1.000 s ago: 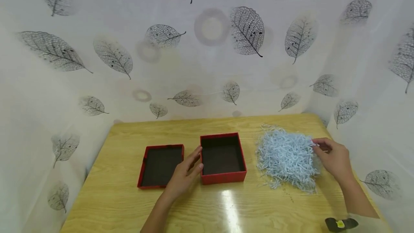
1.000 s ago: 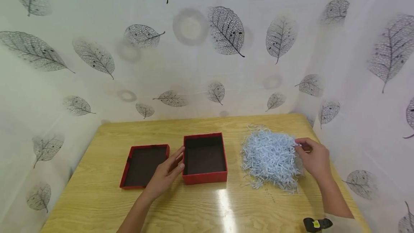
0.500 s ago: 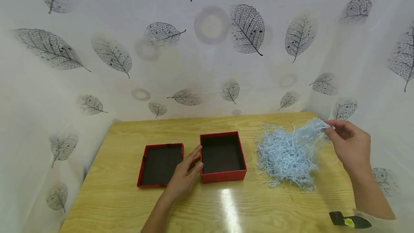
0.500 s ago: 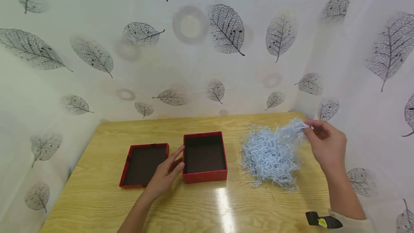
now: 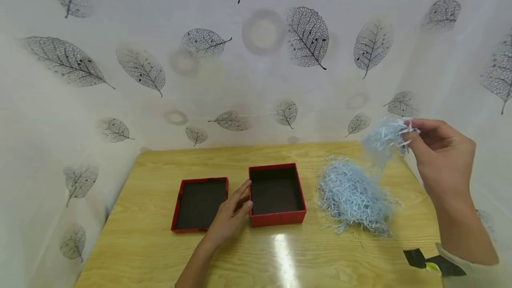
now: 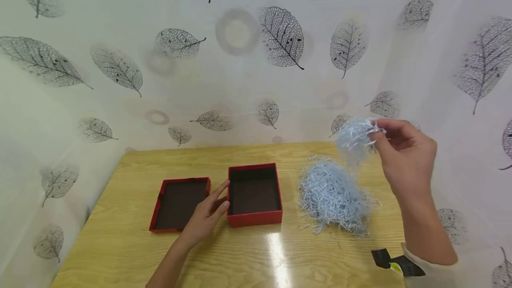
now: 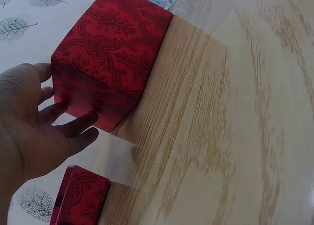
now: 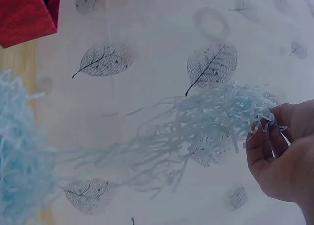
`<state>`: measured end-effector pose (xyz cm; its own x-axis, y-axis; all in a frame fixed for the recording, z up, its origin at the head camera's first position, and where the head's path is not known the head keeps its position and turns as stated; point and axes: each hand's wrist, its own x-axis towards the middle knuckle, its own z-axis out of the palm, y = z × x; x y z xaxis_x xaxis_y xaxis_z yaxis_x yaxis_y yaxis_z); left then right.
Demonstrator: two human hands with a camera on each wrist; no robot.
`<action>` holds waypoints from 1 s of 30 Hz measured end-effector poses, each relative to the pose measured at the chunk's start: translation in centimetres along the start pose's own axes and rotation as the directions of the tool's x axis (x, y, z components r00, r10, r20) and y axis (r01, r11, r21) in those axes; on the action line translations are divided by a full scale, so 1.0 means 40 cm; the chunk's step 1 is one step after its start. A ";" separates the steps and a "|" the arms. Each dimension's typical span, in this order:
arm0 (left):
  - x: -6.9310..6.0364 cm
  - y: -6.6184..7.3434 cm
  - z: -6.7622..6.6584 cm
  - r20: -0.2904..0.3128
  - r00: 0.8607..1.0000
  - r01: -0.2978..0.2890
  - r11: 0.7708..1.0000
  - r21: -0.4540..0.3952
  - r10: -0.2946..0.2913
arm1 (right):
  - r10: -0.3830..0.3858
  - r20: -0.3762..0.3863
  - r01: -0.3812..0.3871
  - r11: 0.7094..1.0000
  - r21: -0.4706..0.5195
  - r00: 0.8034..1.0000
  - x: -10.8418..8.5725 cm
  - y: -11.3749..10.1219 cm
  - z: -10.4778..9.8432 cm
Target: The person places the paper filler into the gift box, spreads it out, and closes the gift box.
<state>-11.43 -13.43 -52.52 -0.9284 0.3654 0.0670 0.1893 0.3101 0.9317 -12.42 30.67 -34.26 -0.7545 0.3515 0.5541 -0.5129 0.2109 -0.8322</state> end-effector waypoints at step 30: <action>0.002 -0.008 0.009 -0.029 0.998 -0.046 0.998 0.053 0.047 | 0.008 0.412 -0.099 0.975 0.200 0.911 -0.092 -0.101 0.372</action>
<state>-11.45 -13.20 -52.92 -0.9274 0.3538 0.1215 0.2483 0.3392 0.9073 -13.68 14.96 -32.61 -0.8602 -0.0544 0.5071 -0.5073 -0.0117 -0.8617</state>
